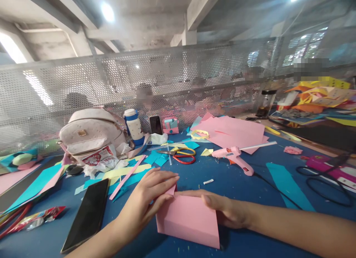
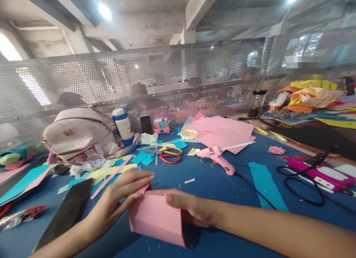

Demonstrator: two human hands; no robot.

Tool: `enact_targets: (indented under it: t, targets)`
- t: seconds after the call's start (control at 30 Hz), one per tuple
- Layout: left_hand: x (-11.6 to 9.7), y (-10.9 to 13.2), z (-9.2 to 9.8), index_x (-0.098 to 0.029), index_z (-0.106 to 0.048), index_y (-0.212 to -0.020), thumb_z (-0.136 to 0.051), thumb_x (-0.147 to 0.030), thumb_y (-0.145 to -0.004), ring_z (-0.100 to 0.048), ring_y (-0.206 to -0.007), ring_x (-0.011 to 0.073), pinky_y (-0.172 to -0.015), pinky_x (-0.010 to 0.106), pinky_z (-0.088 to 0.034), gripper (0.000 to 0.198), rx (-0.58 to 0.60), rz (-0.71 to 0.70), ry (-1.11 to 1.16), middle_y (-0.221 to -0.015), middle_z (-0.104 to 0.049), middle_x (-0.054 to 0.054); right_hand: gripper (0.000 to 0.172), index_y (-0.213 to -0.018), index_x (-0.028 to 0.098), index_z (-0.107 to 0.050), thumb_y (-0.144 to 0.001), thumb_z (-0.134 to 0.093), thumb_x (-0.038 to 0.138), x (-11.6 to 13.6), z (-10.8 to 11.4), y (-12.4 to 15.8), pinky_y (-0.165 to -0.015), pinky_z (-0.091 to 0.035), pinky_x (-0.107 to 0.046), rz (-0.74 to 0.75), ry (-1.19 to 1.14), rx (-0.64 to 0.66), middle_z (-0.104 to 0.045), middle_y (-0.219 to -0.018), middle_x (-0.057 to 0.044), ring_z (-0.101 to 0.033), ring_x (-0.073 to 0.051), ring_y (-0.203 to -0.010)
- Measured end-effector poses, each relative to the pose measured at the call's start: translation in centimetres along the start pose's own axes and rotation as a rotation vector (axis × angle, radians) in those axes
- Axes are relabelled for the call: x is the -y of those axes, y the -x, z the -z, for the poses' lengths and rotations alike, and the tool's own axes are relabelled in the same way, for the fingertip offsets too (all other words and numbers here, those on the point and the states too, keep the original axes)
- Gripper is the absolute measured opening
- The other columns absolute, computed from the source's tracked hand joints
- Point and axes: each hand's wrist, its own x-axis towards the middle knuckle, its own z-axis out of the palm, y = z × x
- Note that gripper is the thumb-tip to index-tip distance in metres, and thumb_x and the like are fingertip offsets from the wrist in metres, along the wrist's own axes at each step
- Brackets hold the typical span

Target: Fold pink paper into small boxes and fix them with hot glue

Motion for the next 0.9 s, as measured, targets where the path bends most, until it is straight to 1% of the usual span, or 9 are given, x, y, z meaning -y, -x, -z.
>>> enact_targets:
  t: [0.07,0.13,0.33,0.47,0.53,0.6,0.7,0.8,0.9]
  targets:
    - [-0.1,0.0,0.0,-0.033,-0.048,-0.138,-0.046,-0.024,-0.097,-0.055,-0.121,0.0227,-0.113,0.047,-0.028,0.042,0.018,-0.023,-0.038,-0.132,-0.061,0.006,0.067,-0.133,0.02,-0.055,-0.084,-0.052,0.065,-0.1,0.0,0.1,-0.098,-0.038,-0.032,-0.027,-0.043,0.011,-0.059,-0.127,-0.012,-0.055,-0.024,-0.117]
    - [-0.3,0.0,0.0,-0.033,-0.047,-0.139,-0.046,-0.025,-0.098,-0.055,-0.121,0.0221,-0.113,0.046,-0.027,0.042,0.041,-0.027,-0.059,-0.131,-0.062,0.006,0.071,-0.133,0.019,-0.055,-0.083,-0.05,0.069,-0.2,-0.1,0.2,-0.1,-0.037,-0.034,-0.042,-0.028,0.016,-0.058,-0.129,-0.013,-0.053,-0.026,-0.12]
    - [-0.9,0.2,0.0,-0.033,-0.045,-0.14,-0.049,-0.024,-0.097,-0.052,-0.125,0.0189,-0.115,0.041,-0.022,0.044,0.09,-0.068,-0.116,-0.135,-0.059,0.004,0.078,-0.132,0.015,-0.054,-0.081,-0.049,0.074,0.1,-0.7,0.1,-0.101,-0.037,-0.034,-0.062,0.02,0.059,-0.056,-0.13,-0.015,-0.05,-0.029,-0.124]
    - [-1.0,0.4,0.0,-0.033,-0.053,-0.132,-0.051,-0.02,-0.095,-0.052,-0.125,0.0189,-0.116,0.04,-0.02,0.039,0.04,-0.075,-0.109,-0.134,-0.06,0.003,0.079,-0.133,0.015,-0.053,-0.08,-0.051,0.073,0.4,-0.9,0.0,-0.102,-0.036,-0.035,-0.036,0.064,0.074,-0.057,-0.127,-0.014,-0.051,-0.028,-0.121]
    - [-1.0,0.5,-0.2,-0.032,-0.056,-0.129,-0.052,-0.019,-0.095,-0.053,-0.124,0.0204,-0.116,0.041,-0.023,0.037,-0.015,-0.074,-0.054,-0.134,-0.059,0.003,0.079,-0.133,0.016,-0.053,-0.08,-0.051,0.073,0.7,-0.9,-0.1,-0.102,-0.036,-0.035,-0.019,0.15,0.064,-0.058,-0.125,-0.013,-0.051,-0.027,-0.12]
    - [-1.0,0.5,-0.5,-0.032,-0.059,-0.127,-0.053,-0.02,-0.094,-0.053,-0.124,0.0218,-0.111,0.039,-0.032,0.036,-0.065,-0.039,0.056,-0.135,-0.058,0.004,0.078,-0.134,0.017,-0.053,-0.08,-0.051,0.073,1.1,-1.0,-0.1,-0.1,-0.036,-0.034,-0.009,0.235,0.056,-0.057,-0.125,-0.011,-0.05,-0.027,-0.119]
    - [-0.9,0.5,-1.0,-0.034,-0.064,-0.121,-0.056,-0.023,-0.093,-0.055,-0.122,0.0216,-0.102,0.033,-0.043,0.031,-0.115,0.081,0.265,-0.134,-0.058,0.003,0.079,-0.138,0.019,-0.049,-0.08,-0.05,0.073,1.5,-1.1,-0.2,-0.099,-0.038,-0.033,-0.009,0.266,0.063,-0.055,-0.129,-0.01,-0.049,-0.027,-0.12]
    - [-0.7,0.4,-1.6,-0.033,-0.067,-0.116,-0.056,-0.026,-0.093,-0.056,-0.119,0.0209,-0.101,0.032,-0.044,0.026,-0.15,0.188,0.425,-0.129,-0.062,0.003,0.078,-0.138,0.018,-0.049,-0.082,-0.048,0.072,1.5,-1.1,-0.4,-0.102,-0.034,-0.034,0.02,0.24,0.074,-0.054,-0.131,-0.012,-0.047,-0.027,-0.123]
    - [-0.4,0.4,-2.0,-0.03,-0.069,-0.113,-0.053,-0.031,-0.095,-0.057,-0.118,0.021,-0.102,0.033,-0.043,0.024,-0.176,0.294,0.5,-0.123,-0.065,0.003,0.075,-0.131,0.017,-0.056,-0.085,-0.041,0.074,1.1,-1.0,-0.9,-0.1,-0.036,-0.034,0.007,0.026,0.047,-0.058,-0.126,-0.013,-0.052,-0.027,-0.118]
